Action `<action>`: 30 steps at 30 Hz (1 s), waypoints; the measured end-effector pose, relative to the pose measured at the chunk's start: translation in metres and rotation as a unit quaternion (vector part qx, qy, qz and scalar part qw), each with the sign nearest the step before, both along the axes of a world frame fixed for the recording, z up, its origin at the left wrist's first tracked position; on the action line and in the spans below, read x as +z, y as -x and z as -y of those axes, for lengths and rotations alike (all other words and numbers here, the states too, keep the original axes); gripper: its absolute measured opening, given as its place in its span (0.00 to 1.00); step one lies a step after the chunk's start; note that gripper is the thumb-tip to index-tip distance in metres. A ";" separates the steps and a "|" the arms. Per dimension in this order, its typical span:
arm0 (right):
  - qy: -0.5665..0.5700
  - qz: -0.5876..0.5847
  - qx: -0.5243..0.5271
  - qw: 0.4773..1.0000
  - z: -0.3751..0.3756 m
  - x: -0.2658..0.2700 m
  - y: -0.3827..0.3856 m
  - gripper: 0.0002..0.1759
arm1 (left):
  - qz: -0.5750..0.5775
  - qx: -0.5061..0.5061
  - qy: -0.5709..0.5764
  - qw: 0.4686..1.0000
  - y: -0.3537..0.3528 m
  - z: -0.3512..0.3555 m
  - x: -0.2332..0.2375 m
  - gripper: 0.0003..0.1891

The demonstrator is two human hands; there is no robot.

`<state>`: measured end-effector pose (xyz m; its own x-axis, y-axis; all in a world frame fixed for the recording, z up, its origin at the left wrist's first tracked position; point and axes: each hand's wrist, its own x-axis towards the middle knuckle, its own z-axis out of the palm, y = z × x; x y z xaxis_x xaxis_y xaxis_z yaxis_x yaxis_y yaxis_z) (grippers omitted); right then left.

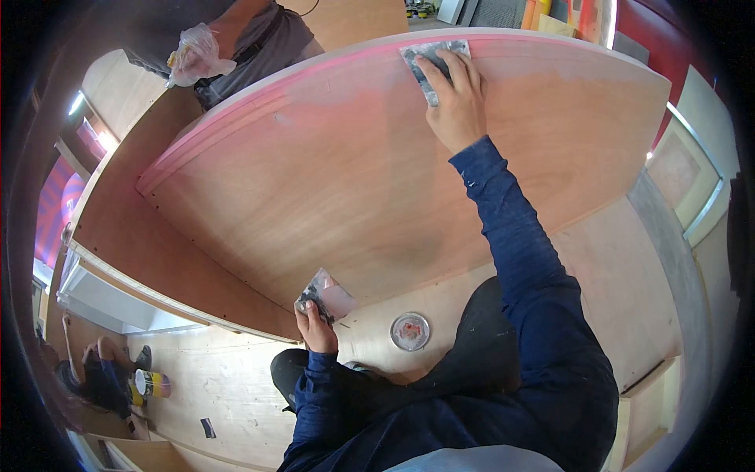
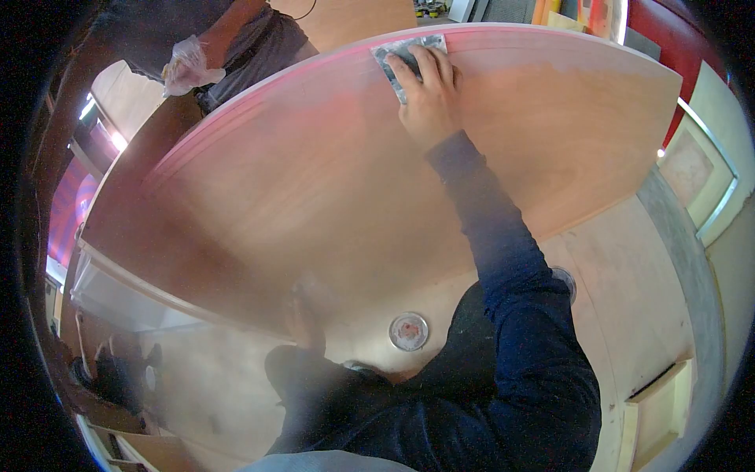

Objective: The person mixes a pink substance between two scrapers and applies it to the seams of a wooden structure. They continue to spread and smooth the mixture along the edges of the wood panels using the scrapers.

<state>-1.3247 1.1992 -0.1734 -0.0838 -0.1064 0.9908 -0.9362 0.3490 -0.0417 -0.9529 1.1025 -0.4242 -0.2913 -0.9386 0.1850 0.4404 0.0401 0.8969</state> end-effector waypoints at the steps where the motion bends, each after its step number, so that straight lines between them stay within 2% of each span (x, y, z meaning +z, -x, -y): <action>1: 0.002 -0.003 -0.002 1.000 0.001 -0.001 0.001 0.31 | 0.040 0.002 0.013 0.999 0.000 -0.003 0.006 0.11; 3: 0.004 -0.005 -0.005 1.000 0.003 -0.004 0.004 0.31 | 0.061 0.022 0.013 0.998 0.003 -0.008 0.012 0.11; 5: 0.026 -0.012 0.016 0.999 0.008 -0.008 0.008 0.37 | 0.083 0.041 0.013 0.996 0.005 -0.009 0.013 0.11; 8: 0.006 -0.003 0.003 1.000 0.005 -0.023 0.005 0.37 | 0.068 0.026 0.014 0.997 0.005 -0.010 0.012 0.11; 11: -0.025 0.018 0.006 1.000 -0.001 -0.054 -0.004 0.37 | 0.004 0.021 -0.051 0.998 0.002 -0.009 0.007 0.11; 14: -0.052 0.056 0.012 0.997 -0.018 -0.039 -0.028 0.35 | -0.009 0.010 -0.043 0.999 0.003 -0.008 0.009 0.11; 16: -0.050 0.070 0.023 0.996 -0.021 -0.028 -0.038 0.34 | 0.025 -0.006 0.027 0.999 0.001 -0.008 0.006 0.11; 17: -0.036 0.050 0.022 0.998 -0.017 -0.019 -0.039 0.35 | 0.025 -0.004 0.027 0.999 0.001 -0.009 0.005 0.11; 19: -0.020 0.028 0.023 0.999 -0.010 -0.010 -0.037 0.35 | 0.059 0.038 0.109 0.992 0.003 -0.010 0.005 0.11; 22: -0.007 0.011 0.022 1.000 0.002 -0.007 -0.032 0.36 | 0.065 0.041 0.054 0.996 0.002 -0.008 0.011 0.11; 30: 0.005 0.017 0.035 0.999 0.014 -0.005 -0.029 0.37 | 0.073 0.044 0.059 0.995 0.001 -0.007 0.007 0.11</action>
<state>-1.2953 1.1847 -0.1784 -0.1104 -0.1025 0.9886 -0.9562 0.2824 -0.0774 -0.9535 1.1098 -0.4167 -0.2406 -0.9361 0.2566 0.2955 0.1812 0.9380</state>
